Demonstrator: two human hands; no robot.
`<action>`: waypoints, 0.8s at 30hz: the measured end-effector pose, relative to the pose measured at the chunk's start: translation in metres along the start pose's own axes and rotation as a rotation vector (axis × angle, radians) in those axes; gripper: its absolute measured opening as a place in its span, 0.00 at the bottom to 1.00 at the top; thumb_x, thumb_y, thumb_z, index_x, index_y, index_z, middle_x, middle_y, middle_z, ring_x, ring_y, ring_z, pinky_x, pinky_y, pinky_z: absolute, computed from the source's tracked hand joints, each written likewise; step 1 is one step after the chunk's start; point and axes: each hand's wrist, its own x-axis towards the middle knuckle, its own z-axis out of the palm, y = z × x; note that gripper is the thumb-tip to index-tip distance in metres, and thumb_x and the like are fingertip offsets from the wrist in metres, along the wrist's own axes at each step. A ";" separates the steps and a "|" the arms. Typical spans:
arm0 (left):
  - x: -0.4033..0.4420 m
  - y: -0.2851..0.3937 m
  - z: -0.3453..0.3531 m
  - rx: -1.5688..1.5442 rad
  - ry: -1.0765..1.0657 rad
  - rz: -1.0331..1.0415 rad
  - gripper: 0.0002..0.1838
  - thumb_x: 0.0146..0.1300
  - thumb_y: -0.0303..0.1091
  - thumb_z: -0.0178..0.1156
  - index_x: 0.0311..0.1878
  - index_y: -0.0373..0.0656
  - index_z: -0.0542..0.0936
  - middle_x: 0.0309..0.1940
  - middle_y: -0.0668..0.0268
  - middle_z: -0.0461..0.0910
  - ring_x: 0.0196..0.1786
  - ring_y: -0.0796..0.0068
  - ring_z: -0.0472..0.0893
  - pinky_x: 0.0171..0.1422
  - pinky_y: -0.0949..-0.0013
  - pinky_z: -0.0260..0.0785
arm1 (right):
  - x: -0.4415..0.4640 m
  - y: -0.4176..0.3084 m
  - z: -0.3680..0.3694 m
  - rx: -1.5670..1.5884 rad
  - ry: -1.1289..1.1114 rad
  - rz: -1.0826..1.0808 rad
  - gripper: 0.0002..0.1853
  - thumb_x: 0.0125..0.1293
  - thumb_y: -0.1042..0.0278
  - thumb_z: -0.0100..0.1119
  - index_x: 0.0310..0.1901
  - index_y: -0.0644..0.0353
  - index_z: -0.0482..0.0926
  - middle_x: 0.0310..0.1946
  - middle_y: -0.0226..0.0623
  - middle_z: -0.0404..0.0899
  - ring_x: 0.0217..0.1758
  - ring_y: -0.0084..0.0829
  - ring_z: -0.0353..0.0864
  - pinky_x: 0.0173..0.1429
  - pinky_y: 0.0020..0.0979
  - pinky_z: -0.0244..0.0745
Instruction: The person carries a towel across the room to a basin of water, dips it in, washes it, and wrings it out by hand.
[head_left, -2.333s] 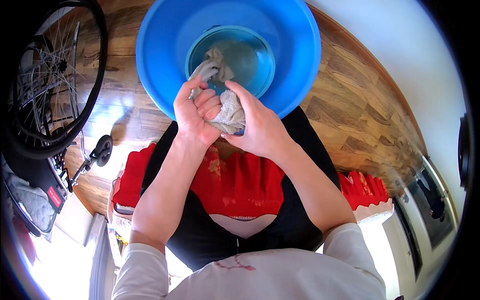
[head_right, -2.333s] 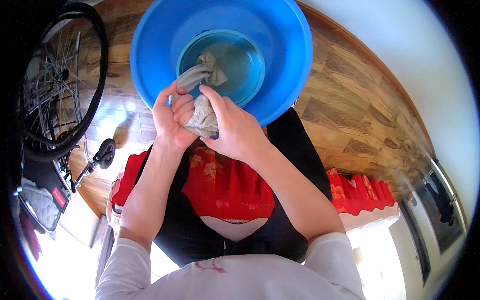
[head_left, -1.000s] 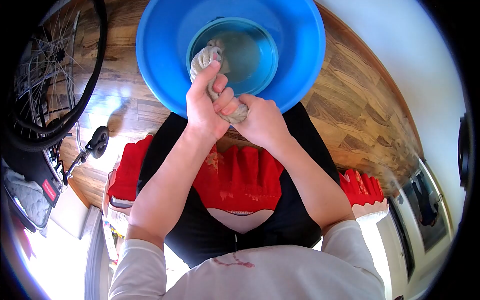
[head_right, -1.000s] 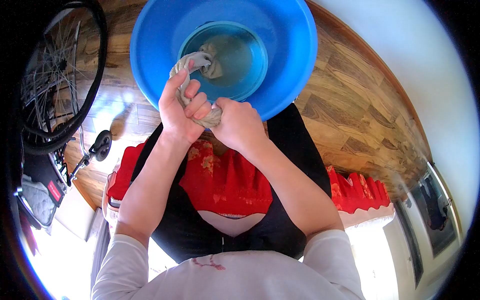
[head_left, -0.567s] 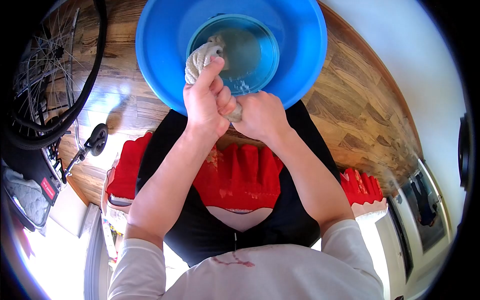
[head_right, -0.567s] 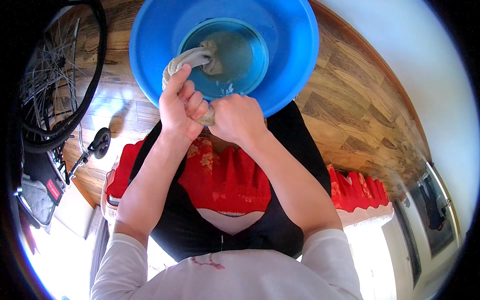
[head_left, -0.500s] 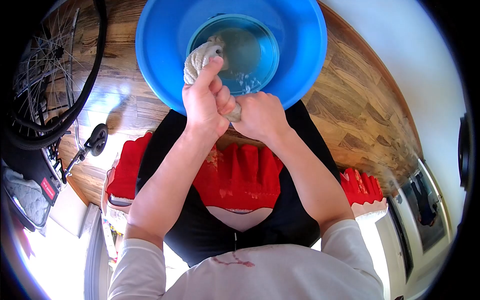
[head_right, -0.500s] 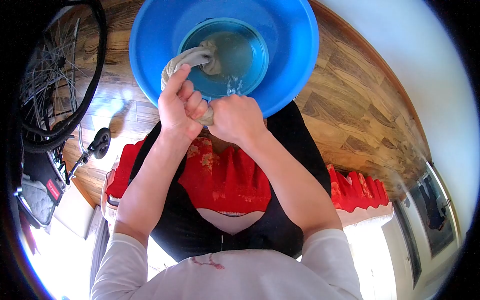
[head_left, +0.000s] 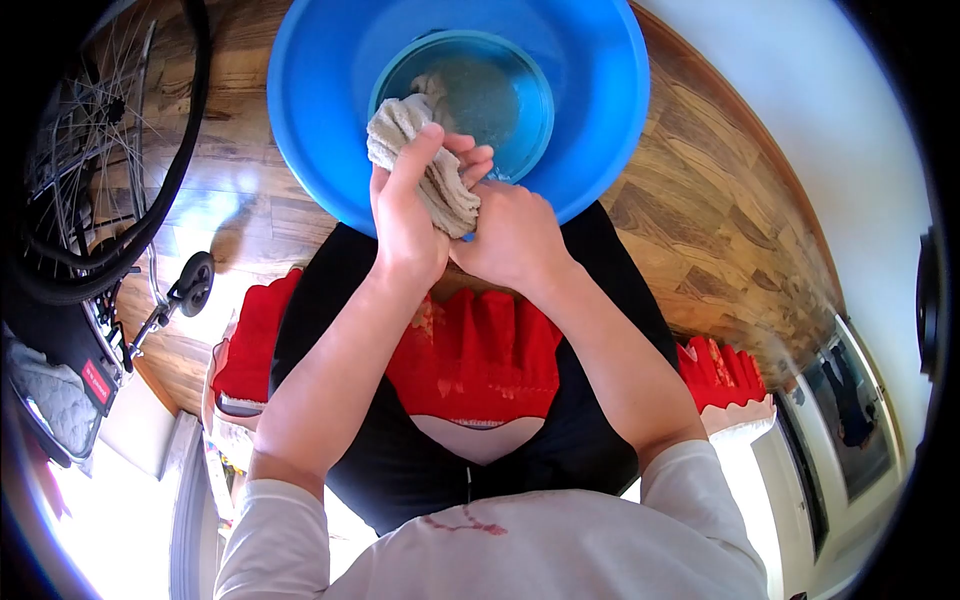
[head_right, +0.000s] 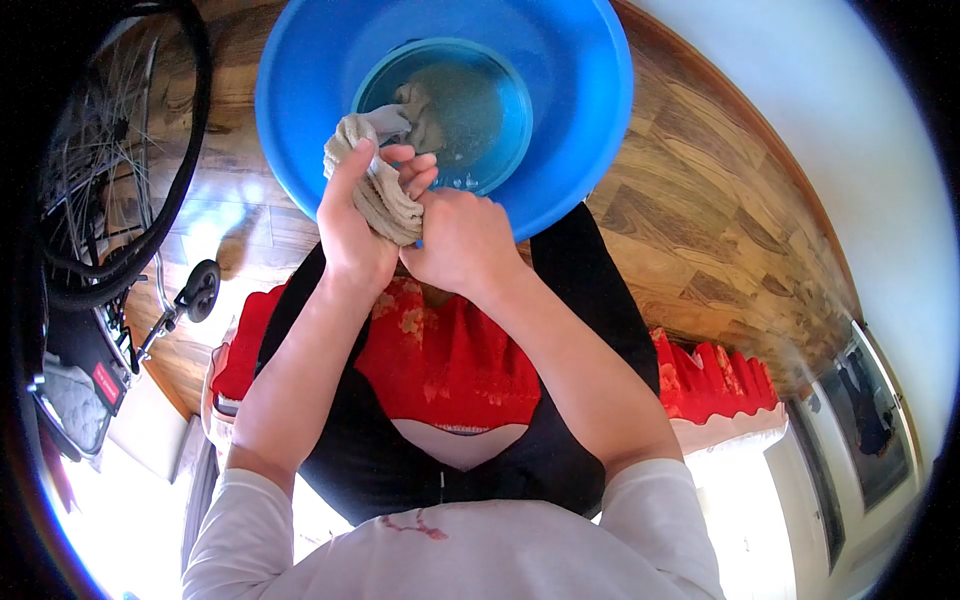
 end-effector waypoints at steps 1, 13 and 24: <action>-0.002 0.001 0.001 0.033 -0.019 0.020 0.13 0.65 0.33 0.60 0.46 0.41 0.68 0.29 0.64 0.74 0.27 0.66 0.80 0.29 0.63 0.74 | 0.000 0.002 0.004 0.051 0.045 -0.003 0.06 0.52 0.67 0.63 0.32 0.58 0.82 0.30 0.45 0.82 0.36 0.48 0.83 0.41 0.45 0.79; -0.004 0.019 -0.011 0.022 -0.146 -0.063 0.12 0.67 0.41 0.57 0.47 0.47 0.70 0.20 0.71 0.64 0.11 0.82 0.55 0.16 0.72 0.45 | 0.008 0.017 0.017 0.253 -0.056 0.043 0.08 0.54 0.64 0.64 0.34 0.57 0.83 0.31 0.48 0.83 0.39 0.52 0.82 0.43 0.46 0.78; -0.006 0.027 -0.015 -0.008 -0.237 -0.095 0.18 0.65 0.48 0.54 0.50 0.46 0.72 0.20 0.71 0.65 0.14 0.80 0.60 0.19 0.72 0.52 | 0.003 0.004 0.008 -0.097 -0.105 -0.019 0.11 0.53 0.55 0.60 0.25 0.54 0.83 0.27 0.46 0.83 0.33 0.49 0.83 0.39 0.46 0.78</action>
